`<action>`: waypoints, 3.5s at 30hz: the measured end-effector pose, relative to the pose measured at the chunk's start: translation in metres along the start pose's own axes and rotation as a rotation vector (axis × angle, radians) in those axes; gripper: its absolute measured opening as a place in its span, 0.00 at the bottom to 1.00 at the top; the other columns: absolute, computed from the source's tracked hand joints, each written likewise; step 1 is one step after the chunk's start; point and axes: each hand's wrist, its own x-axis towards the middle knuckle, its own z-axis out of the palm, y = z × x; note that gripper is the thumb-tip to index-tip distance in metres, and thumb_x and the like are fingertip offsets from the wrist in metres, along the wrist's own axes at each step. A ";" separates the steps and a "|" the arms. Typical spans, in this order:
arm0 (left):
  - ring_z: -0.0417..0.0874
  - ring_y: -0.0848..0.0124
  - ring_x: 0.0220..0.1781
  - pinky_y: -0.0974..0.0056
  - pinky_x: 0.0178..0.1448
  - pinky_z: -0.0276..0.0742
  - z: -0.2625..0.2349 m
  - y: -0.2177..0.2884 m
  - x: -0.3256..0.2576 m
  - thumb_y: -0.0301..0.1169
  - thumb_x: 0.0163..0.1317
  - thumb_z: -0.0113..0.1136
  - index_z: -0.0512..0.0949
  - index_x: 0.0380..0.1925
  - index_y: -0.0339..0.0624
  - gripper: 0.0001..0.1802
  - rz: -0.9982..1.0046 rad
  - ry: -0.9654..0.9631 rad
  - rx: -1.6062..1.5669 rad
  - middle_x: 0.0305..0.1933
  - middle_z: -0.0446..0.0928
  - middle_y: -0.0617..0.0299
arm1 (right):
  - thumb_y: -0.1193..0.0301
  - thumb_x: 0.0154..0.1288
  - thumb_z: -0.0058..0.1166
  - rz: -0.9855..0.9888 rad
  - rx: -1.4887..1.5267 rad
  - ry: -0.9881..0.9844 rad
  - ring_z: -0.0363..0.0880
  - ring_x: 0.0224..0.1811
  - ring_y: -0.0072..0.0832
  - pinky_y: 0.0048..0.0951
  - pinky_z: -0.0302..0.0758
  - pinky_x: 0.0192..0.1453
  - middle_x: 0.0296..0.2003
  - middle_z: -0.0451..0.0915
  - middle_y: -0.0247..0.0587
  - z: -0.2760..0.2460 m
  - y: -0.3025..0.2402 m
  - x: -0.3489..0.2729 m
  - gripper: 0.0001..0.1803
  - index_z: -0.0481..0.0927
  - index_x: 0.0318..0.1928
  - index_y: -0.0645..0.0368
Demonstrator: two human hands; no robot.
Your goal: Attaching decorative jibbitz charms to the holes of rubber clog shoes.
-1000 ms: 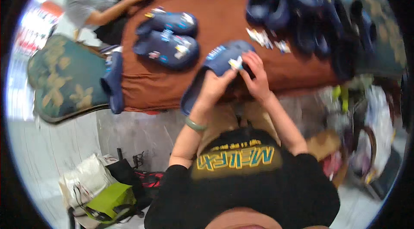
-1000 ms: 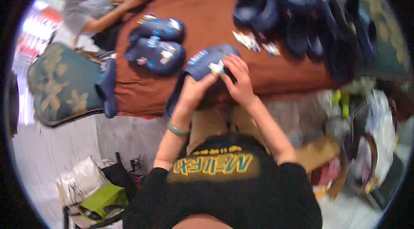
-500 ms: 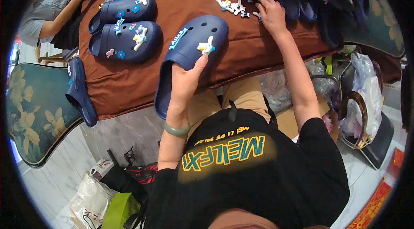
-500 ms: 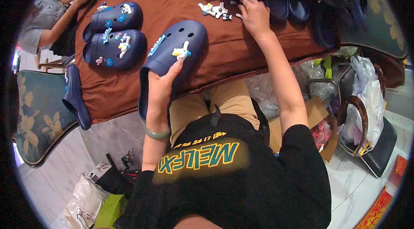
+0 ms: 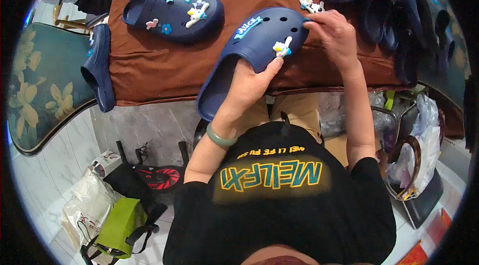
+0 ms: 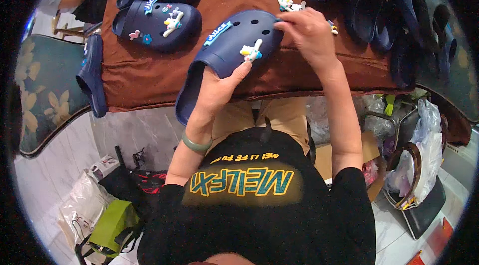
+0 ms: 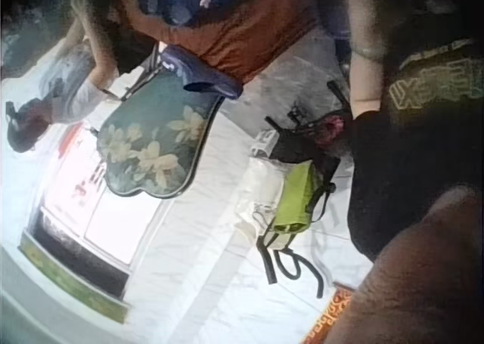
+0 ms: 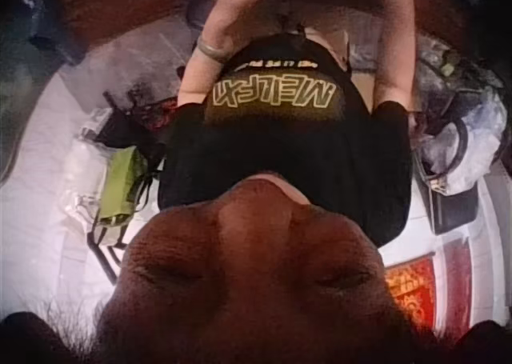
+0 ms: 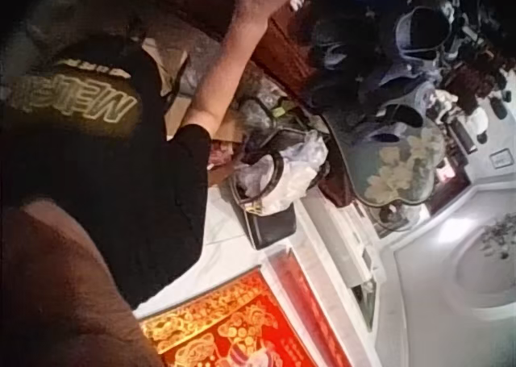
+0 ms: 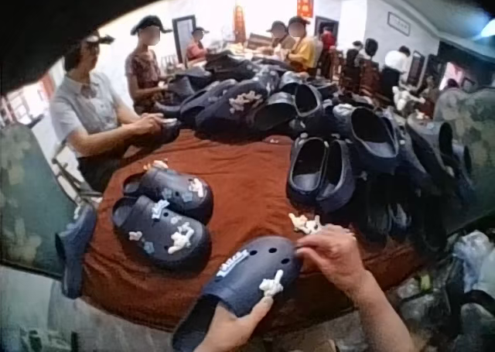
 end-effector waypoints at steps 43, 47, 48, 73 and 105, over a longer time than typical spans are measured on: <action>0.79 0.71 0.49 0.66 0.55 0.73 0.005 0.009 0.004 0.24 0.57 0.65 0.74 0.51 0.34 0.21 -0.073 0.053 0.037 0.48 0.78 0.59 | 0.63 0.54 0.62 0.043 -0.485 0.074 0.73 0.44 0.31 0.41 0.60 0.51 0.37 0.79 0.27 0.002 0.087 -0.031 0.10 0.82 0.38 0.46; 0.79 0.72 0.49 0.66 0.56 0.73 0.008 0.010 0.003 0.26 0.57 0.65 0.75 0.51 0.35 0.20 -0.075 0.051 0.022 0.49 0.78 0.60 | 0.68 0.57 0.60 -0.040 -0.529 0.127 0.77 0.40 0.31 0.38 0.65 0.50 0.35 0.81 0.31 0.003 0.076 -0.028 0.07 0.83 0.37 0.49; 0.79 0.72 0.49 0.66 0.56 0.73 0.007 0.011 0.002 0.26 0.58 0.64 0.75 0.50 0.35 0.20 -0.053 0.050 0.018 0.49 0.78 0.60 | 0.68 0.57 0.60 -0.054 -0.516 0.119 0.77 0.40 0.31 0.38 0.65 0.50 0.35 0.81 0.31 0.007 0.063 -0.027 0.07 0.83 0.37 0.49; 0.77 0.73 0.50 0.66 0.57 0.72 0.003 0.008 0.012 0.23 0.60 0.60 0.74 0.51 0.33 0.18 -0.035 -0.014 -0.098 0.50 0.77 0.61 | 0.65 0.62 0.58 0.107 0.273 -0.730 0.69 0.46 0.29 0.29 0.66 0.53 0.38 0.70 0.39 0.017 0.016 0.042 0.16 0.67 0.43 0.59; 0.78 0.74 0.43 0.70 0.48 0.73 0.061 0.045 -0.004 0.30 0.67 0.52 0.71 0.52 0.30 0.17 0.161 -0.165 0.074 0.44 0.77 0.62 | 0.82 0.56 0.43 0.255 0.742 0.039 0.61 0.66 0.38 0.34 0.58 0.69 0.64 0.60 0.54 0.034 -0.052 -0.122 0.44 0.39 0.71 0.63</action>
